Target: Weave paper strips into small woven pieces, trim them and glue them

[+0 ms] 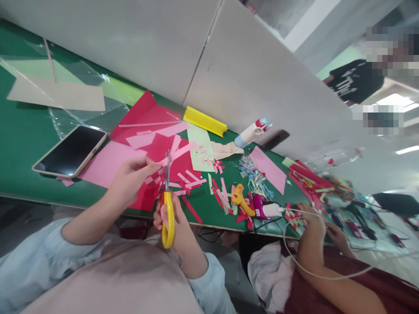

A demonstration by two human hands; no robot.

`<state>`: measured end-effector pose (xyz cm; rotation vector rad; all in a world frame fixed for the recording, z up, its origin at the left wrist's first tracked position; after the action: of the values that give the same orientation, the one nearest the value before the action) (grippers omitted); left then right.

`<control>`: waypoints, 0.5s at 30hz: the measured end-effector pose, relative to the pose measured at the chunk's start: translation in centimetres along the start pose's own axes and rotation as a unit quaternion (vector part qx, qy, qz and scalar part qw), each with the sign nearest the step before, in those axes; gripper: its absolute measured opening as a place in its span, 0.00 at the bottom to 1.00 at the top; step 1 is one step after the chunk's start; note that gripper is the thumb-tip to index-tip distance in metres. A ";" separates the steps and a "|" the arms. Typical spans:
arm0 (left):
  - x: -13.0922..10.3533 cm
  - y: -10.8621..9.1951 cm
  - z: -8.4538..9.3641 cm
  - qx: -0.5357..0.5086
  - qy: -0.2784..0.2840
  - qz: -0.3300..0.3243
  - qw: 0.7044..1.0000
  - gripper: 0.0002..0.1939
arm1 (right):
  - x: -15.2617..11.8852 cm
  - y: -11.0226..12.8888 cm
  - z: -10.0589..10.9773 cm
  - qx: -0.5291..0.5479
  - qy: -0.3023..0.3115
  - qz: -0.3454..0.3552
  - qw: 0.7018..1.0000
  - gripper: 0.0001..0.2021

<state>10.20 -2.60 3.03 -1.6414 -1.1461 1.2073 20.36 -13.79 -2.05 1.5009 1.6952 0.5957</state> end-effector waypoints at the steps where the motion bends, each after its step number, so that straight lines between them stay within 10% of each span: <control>1: 0.0 0.0 0.0 -0.001 -0.005 0.001 1.000 0.16 | 0.0 -0.1 0.0 0.000 -0.001 -0.001 1.000 0.23; 15: -0.1 -0.2 0.1 0.029 -0.014 -0.013 0.999 0.16 | 0.1 -0.3 0.1 0.014 0.001 -0.002 1.000 0.24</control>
<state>10.10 -2.66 3.18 -1.5667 -1.1349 1.2400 20.32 -13.80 -2.36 1.5155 1.7142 0.5738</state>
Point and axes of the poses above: each hand's wrist, its own x-axis towards the middle knuckle, its own z-axis out of the back of the hand, y = z × x, the point moved 7 cm from there along x, towards the middle knuckle, and after that the axes turned 6 degrees about z, right-handed, at the moved point
